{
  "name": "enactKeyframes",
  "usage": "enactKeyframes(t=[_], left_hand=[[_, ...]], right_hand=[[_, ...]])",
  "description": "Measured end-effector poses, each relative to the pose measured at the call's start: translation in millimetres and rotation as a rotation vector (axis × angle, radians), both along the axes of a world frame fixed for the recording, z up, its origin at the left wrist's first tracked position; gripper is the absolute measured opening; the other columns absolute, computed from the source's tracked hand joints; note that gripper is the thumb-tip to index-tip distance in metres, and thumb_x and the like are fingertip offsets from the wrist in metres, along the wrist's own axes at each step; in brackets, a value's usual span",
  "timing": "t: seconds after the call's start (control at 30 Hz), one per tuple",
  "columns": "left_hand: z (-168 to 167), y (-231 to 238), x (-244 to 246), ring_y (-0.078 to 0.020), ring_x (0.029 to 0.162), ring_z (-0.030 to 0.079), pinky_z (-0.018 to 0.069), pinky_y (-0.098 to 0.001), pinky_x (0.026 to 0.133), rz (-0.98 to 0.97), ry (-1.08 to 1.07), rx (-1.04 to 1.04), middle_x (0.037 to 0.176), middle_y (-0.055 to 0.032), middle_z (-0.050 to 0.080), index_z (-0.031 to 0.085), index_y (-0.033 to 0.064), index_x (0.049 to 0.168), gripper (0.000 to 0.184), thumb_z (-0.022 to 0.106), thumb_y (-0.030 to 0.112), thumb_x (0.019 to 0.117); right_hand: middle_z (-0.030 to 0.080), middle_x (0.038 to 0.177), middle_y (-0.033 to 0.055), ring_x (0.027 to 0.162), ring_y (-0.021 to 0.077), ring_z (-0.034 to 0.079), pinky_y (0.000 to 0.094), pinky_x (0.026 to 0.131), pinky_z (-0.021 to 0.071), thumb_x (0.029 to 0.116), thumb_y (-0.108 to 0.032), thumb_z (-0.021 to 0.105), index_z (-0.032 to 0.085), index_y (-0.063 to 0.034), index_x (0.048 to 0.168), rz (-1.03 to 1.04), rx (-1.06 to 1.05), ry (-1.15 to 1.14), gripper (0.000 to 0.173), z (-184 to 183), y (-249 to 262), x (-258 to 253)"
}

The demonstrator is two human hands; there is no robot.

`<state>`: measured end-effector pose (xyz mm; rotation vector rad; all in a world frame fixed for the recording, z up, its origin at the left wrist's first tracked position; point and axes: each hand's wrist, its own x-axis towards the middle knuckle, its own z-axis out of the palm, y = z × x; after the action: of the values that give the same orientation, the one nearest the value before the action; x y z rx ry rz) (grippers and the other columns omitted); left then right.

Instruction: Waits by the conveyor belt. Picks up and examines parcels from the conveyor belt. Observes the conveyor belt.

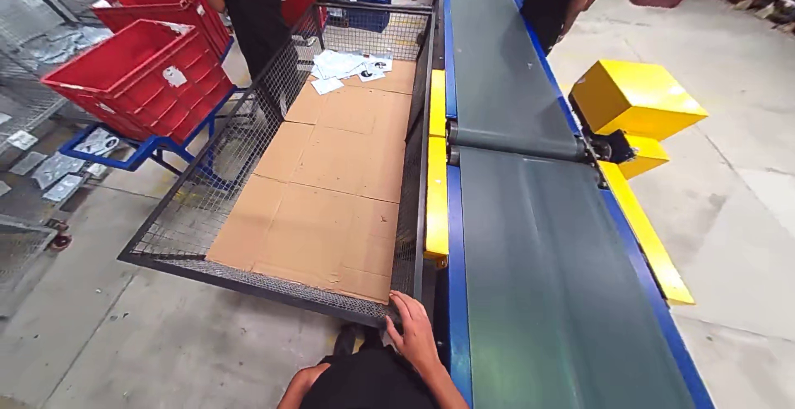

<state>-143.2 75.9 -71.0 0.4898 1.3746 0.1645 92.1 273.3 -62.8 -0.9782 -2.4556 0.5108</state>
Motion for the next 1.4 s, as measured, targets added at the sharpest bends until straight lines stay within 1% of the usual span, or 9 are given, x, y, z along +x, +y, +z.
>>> enactKeyframes(t=[0.1,0.17,0.27,0.43,0.6,0.83,0.97,1.13,1.4], left_hand=[[6.0,-4.3,8.3,-0.0219,0.134,0.055,0.043,-0.0424,0.114,0.057,-0.007,-0.058,0.144,-0.0157,0.058,0.053,0.004,0.145,0.049,0.03,0.032,0.1125],[0.1,-11.8,14.2,-0.0219,0.133,0.056,0.044,-0.0438,0.113,0.058,0.0,-0.071,0.143,-0.0148,0.059,0.055,0.0056,0.144,0.05,0.032,0.035,0.1117],[20.3,-18.9,22.4,-0.021,0.126,0.059,0.0469,-0.0428,0.109,0.103,-0.013,-0.026,0.136,-0.0158,0.063,0.058,0.0035,0.139,0.045,0.036,0.031,0.1109],[51.5,-35.2,29.1,-0.0194,0.127,0.057,0.0442,-0.0399,0.111,0.178,-0.024,-0.019,0.139,-0.0161,0.06,0.055,0.0009,0.14,0.043,0.032,0.024,0.1124],[40.9,-63.3,33.1,-0.0213,0.132,0.056,0.0431,-0.0409,0.113,0.188,0.037,-0.027,0.141,-0.0162,0.06,0.056,0.0028,0.141,0.046,0.034,0.03,0.1124],[22.4,-67.3,32.6,-0.0162,0.126,0.059,0.0459,-0.0357,0.11,0.165,-0.028,0.056,0.137,-0.0137,0.062,0.055,0.0037,0.142,0.043,0.033,0.026,0.1121],[22.3,-53.9,27.5,-0.0165,0.127,0.058,0.0456,-0.037,0.11,0.099,-0.033,0.026,0.139,-0.0133,0.06,0.053,0.0049,0.143,0.044,0.032,0.027,0.1126],[24.5,-36.9,25.2,-0.019,0.131,0.056,0.0434,-0.0386,0.112,-0.016,0.009,0.023,0.142,-0.0155,0.058,0.051,0.0036,0.146,0.044,0.032,0.026,0.1128],[97.8,-5.5,35.8,-0.0144,0.12,0.06,0.0476,-0.0348,0.105,0.032,0.006,0.006,0.134,-0.0147,0.062,0.053,0.002,0.141,0.041,0.031,0.022,0.1131]], right_hand=[[0.068,0.132,0.0061,0.124,0.0232,0.063,0.0485,0.107,0.0474,0.0934,-0.043,0.064,0.064,-0.0142,0.136,0.25,-0.151,-0.279,0.051,-17.8,-8.6,7.1],[0.067,0.131,0.0091,0.118,0.0272,0.064,0.0496,0.101,0.0508,0.0874,-0.031,0.071,0.056,-0.0134,0.145,0.327,-0.209,-0.362,0.062,-31.8,-13.3,9.2],[0.072,0.118,0.0086,0.106,0.0269,0.07,0.0491,0.092,0.0556,0.0866,-0.019,0.07,0.065,-0.0135,0.134,0.25,-0.18,-0.294,0.048,-37.0,-15.1,3.8],[0.074,0.113,0.0079,0.103,0.027,0.071,0.0504,0.092,0.0549,0.0883,-0.024,0.067,0.071,-0.0127,0.122,0.122,-0.214,-0.366,0.036,-37.6,-20.0,-5.5],[0.074,0.107,0.0083,0.096,0.027,0.072,0.0487,0.085,0.0565,0.0858,-0.022,0.07,0.072,-0.012,0.116,0.119,-0.113,-0.388,0.032,-42.4,-23.6,-6.7],[0.073,0.113,0.0087,0.105,0.0268,0.07,0.0494,0.093,0.0533,0.0893,-0.023,0.065,0.069,-0.0117,0.119,0.108,-0.224,-0.443,0.033,-33.5,-26.0,-6.5],[0.069,0.126,0.0116,0.118,0.0277,0.065,0.0493,0.106,0.0476,0.0946,-0.026,0.061,0.063,-0.0098,0.134,0.175,-0.357,-0.464,0.042,-25.3,-20.3,-3.8],[0.069,0.127,0.0116,0.121,0.0274,0.064,0.0488,0.108,0.0463,0.0938,-0.024,0.063,0.062,-0.0094,0.136,0.177,-0.363,-0.423,0.044,-26.1,-21.2,1.9],[0.07,0.122,0.0116,0.116,0.0273,0.066,0.0476,0.104,0.0483,0.0911,-0.018,0.065,0.063,-0.0087,0.132,0.154,-0.294,-0.32,0.042,-32.6,-24.7,6.4]])
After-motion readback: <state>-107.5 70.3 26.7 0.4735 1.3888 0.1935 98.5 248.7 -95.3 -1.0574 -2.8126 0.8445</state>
